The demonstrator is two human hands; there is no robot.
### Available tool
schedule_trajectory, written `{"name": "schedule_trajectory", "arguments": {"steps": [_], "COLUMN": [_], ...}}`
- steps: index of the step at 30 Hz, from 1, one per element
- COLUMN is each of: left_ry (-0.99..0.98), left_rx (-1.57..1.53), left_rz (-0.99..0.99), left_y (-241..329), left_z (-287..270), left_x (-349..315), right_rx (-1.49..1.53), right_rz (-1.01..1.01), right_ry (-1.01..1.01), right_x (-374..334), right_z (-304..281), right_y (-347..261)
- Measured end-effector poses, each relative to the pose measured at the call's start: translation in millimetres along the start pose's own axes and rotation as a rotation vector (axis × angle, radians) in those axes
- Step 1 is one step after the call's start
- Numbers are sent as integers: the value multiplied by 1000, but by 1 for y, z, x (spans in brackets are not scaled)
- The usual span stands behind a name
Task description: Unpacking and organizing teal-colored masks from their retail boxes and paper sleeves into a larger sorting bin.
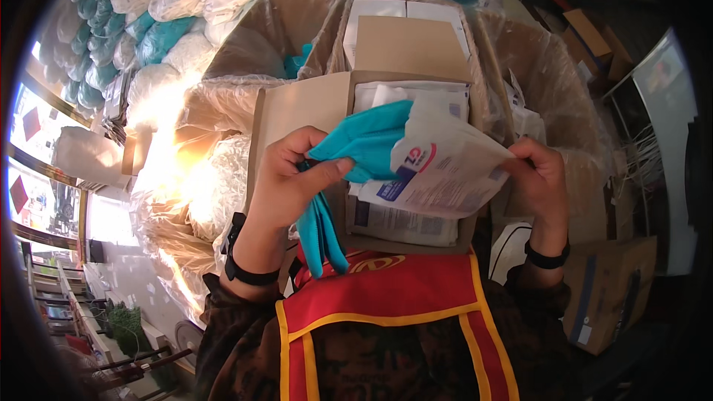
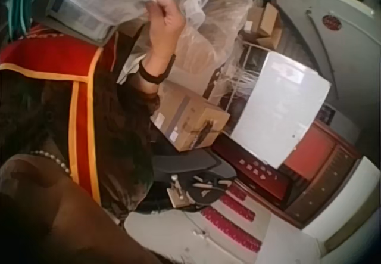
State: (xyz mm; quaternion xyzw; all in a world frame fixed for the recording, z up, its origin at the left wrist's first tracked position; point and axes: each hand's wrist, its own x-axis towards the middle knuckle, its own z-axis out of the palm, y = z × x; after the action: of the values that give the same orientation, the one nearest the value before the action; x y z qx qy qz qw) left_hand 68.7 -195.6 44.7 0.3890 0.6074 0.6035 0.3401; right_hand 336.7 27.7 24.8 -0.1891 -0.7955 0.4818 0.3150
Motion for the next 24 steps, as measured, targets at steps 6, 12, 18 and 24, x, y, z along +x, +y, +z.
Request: {"name": "schedule_trajectory", "arguments": {"steps": [6,12,18,24], "left_ry": [299,211,181,237], "left_rx": [-96,-214,-266,-184], "left_rz": [54,-72,32,66], "left_y": [-13,-24,-19,-20], "left_z": [-19,-10,12,7], "left_x": [9,9,12,7], "right_rx": [59,127,110,115], "right_rz": [178,200,249,232], "right_ry": [91,142,93,69], "right_x": [-6,1,2,-2], "right_z": [-10,0,13,19], "right_y": [18,13,5,-4]}}
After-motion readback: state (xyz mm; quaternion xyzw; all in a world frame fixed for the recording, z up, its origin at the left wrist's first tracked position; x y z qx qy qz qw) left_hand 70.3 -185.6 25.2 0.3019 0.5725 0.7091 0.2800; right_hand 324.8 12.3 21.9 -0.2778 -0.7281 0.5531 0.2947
